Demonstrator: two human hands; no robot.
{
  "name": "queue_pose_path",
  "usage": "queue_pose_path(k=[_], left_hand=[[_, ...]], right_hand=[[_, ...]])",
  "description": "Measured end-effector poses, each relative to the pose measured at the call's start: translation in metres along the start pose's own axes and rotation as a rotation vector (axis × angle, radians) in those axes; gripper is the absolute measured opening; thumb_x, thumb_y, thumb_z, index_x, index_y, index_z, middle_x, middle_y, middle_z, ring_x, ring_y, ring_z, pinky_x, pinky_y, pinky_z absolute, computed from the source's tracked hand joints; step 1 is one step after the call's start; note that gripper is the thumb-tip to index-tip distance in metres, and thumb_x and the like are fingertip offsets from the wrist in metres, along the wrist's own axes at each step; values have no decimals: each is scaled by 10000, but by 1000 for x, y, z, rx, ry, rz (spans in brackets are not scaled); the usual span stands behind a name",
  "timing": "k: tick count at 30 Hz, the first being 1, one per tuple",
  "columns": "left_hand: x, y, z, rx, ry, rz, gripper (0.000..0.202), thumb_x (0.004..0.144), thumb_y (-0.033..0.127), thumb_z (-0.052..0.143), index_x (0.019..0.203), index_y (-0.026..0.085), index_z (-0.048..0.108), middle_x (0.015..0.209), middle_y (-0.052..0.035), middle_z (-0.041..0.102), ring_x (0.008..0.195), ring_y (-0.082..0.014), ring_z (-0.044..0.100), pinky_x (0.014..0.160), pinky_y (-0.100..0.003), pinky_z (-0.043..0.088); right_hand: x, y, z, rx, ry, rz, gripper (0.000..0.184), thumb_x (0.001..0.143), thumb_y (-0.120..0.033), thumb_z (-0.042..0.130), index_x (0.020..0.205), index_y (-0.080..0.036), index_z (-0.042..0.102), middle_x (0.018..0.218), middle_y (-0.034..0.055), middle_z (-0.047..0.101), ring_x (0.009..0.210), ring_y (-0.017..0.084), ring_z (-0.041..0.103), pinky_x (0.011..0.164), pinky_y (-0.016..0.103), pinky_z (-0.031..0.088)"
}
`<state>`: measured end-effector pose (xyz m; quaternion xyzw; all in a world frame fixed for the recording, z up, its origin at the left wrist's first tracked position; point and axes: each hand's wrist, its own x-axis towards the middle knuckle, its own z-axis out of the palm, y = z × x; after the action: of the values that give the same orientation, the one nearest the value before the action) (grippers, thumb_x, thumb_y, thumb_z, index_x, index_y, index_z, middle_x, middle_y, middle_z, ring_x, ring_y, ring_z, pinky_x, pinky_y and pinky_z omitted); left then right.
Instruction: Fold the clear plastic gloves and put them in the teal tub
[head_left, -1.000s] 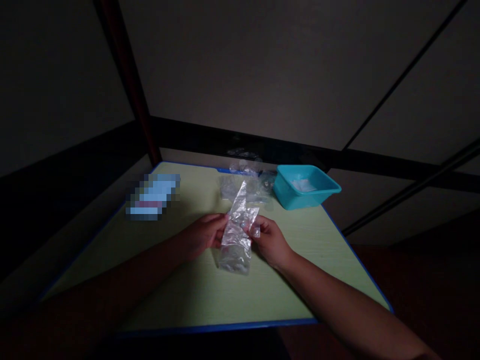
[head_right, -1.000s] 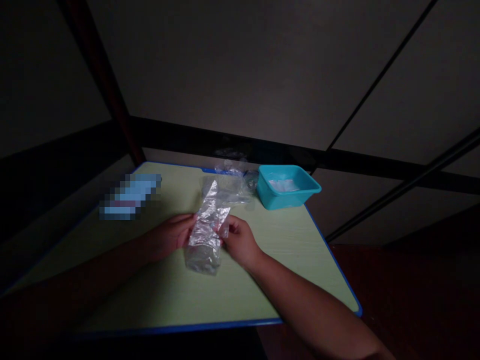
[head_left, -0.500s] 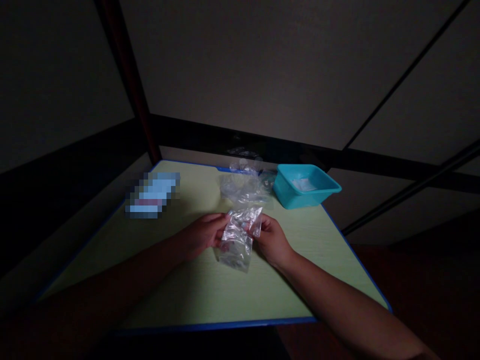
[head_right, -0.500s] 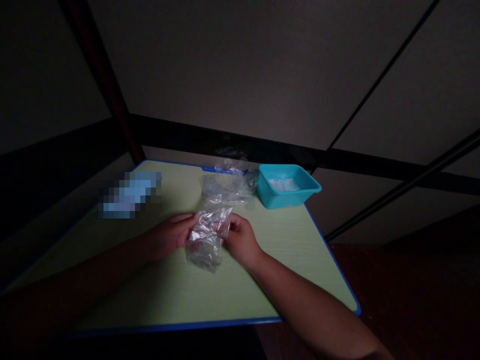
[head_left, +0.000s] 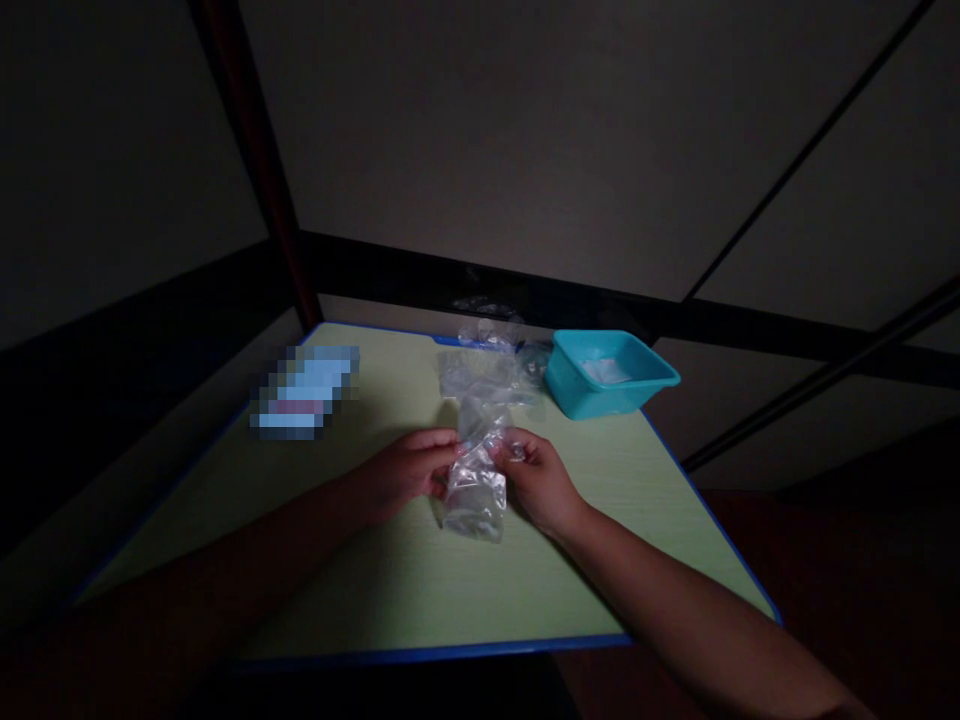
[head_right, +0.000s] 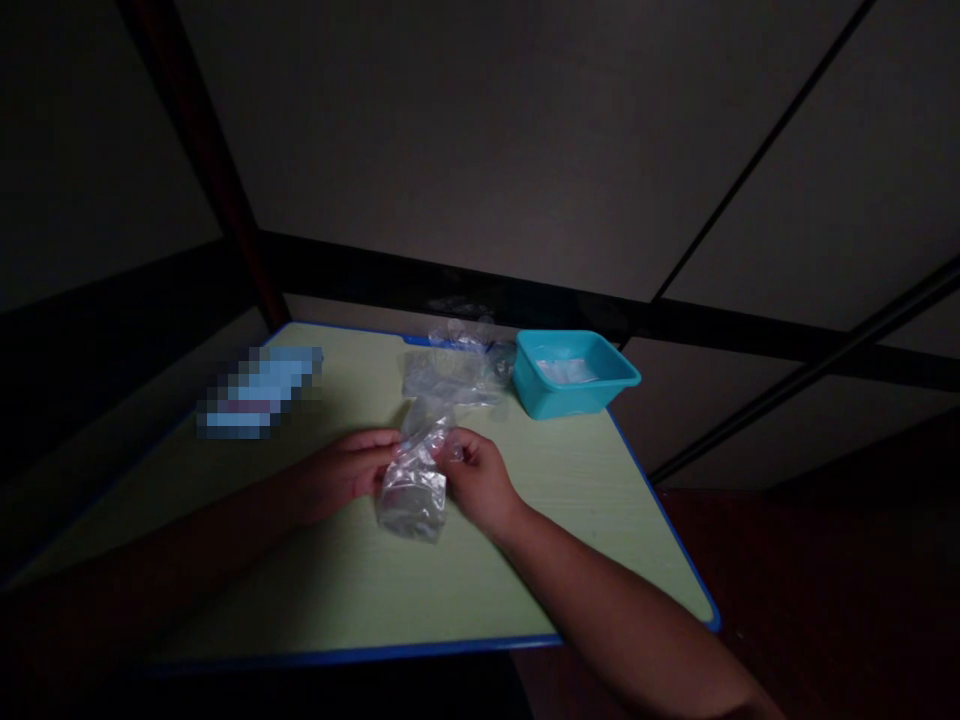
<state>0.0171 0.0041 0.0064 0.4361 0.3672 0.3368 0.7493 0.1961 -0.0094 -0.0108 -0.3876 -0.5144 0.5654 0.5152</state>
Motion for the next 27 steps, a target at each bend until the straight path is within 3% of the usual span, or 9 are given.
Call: queue_pose_path(k=[6, 9, 14, 22, 27], left_hand=[[3, 0, 1, 10, 108, 140, 357, 645, 426, 788, 725, 146, 582, 638, 16, 578, 587, -115, 551, 561, -229, 430], [4, -1, 1, 44, 151, 181, 352, 667, 417, 769, 690, 159, 531, 590, 45, 528, 540, -92, 508, 529, -208, 386], [4, -3, 0, 136, 61, 202, 346, 654, 382, 775, 664, 166, 504, 631, 14, 585, 564, -112, 530, 540, -224, 382], [0, -3, 6, 157, -47, 192, 347, 631, 380, 796, 626, 164, 525, 525, 29, 548, 477, -88, 483, 482, -214, 356], [0, 1, 4, 217, -1, 230, 339, 695, 435, 739, 624, 155, 562, 540, 12, 558, 501, -101, 497, 512, -227, 390]], right_hand=[[0, -8, 1, -136, 297, -303, 255, 760, -317, 700, 936, -240, 532, 754, -37, 459, 686, 124, 444, 656, 241, 373], [-6, -13, 3, -214, 168, -342, 191, 820, -344, 653, 931, -236, 541, 779, -23, 454, 726, 133, 445, 691, 256, 372], [-16, -12, 10, -196, -209, -155, 308, 808, -459, 662, 971, -217, 566, 855, 10, 558, 825, 163, 531, 766, 297, 417], [-10, -7, 9, -54, -263, -15, 331, 717, -399, 769, 849, -218, 526, 782, -8, 617, 731, 149, 607, 752, 315, 472], [-7, -8, 9, 10, -272, 2, 318, 734, -429, 750, 801, -221, 520, 690, -24, 619, 677, 145, 601, 734, 306, 461]])
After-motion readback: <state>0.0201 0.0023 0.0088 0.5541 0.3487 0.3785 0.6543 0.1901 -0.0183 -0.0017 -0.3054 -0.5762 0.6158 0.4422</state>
